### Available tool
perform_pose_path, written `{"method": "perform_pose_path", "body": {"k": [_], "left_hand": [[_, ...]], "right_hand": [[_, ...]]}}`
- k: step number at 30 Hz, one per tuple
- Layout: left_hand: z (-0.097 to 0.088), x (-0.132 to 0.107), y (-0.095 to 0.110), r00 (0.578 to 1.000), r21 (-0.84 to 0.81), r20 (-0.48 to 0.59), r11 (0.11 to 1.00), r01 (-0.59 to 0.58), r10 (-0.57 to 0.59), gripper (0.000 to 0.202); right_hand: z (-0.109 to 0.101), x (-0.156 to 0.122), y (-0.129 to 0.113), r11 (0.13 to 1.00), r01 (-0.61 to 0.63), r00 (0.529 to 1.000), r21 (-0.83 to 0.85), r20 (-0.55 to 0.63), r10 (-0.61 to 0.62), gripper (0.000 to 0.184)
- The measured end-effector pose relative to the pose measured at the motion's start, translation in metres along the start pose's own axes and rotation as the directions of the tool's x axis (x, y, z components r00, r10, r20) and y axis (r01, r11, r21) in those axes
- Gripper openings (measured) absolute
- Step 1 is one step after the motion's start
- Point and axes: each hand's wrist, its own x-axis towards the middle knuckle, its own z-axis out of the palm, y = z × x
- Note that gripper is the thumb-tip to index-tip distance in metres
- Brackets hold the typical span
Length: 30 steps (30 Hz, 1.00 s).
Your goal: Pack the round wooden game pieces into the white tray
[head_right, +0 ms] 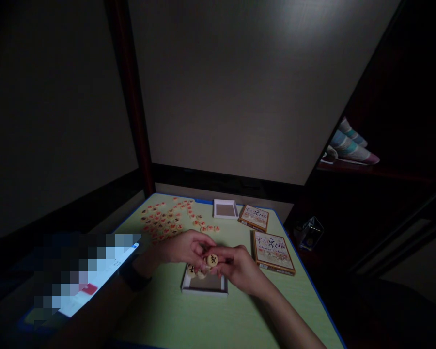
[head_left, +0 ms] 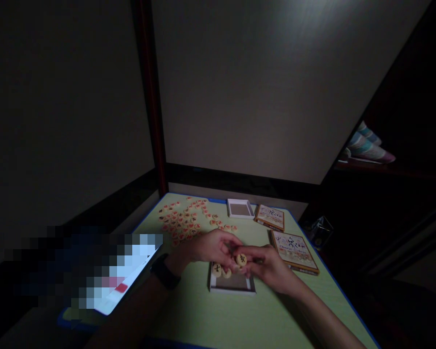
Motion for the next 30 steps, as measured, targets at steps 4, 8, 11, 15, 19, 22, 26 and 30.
{"method": "perform_pose_path", "body": {"k": [4,8,11,15,19,22,26,30], "left_hand": [[-0.002,0.0,0.005,0.989,-0.016,-0.118,0.996,-0.088,0.085,0.062],[0.0,-0.003,0.012,0.991,-0.014,-0.109,0.997,-0.08,0.078,0.062],[0.001,-0.004,0.012,0.996,-0.051,-0.071,0.997,-0.056,0.052,0.066],[0.002,-0.003,0.008,0.999,-0.092,-0.024,0.995,-0.047,0.045,0.065],[0.003,-0.004,0.008,0.997,-0.099,-0.024,0.992,-0.08,0.078,0.06],[0.002,-0.005,0.01,0.995,-0.103,-0.027,0.989,-0.102,0.1,0.058],[0.002,-0.006,0.01,0.991,-0.08,-0.061,0.989,-0.125,0.12,0.052],[0.001,-0.005,0.008,0.988,-0.057,-0.087,0.99,-0.131,0.126,0.049]], "right_hand": [[0.0,0.002,0.008,1.0,-0.016,0.977,0.012,-0.214,0.018,0.029],[0.004,0.002,0.011,0.999,0.001,0.967,-0.046,-0.256,-0.013,0.032],[0.009,0.002,0.009,0.992,0.02,0.976,-0.121,-0.213,-0.046,0.032],[0.014,0.001,0.009,0.987,0.031,0.986,-0.157,-0.159,-0.056,0.027],[0.017,0.0,0.01,0.982,0.069,0.976,-0.175,-0.191,-0.102,0.023],[0.017,-0.002,0.009,0.975,0.102,0.962,-0.199,-0.231,-0.147,0.02],[0.018,-0.002,0.01,0.949,0.158,0.943,-0.272,-0.243,-0.227,0.018],[0.018,0.0,0.018,0.927,0.196,0.925,-0.318,-0.255,-0.283,0.019]]}}
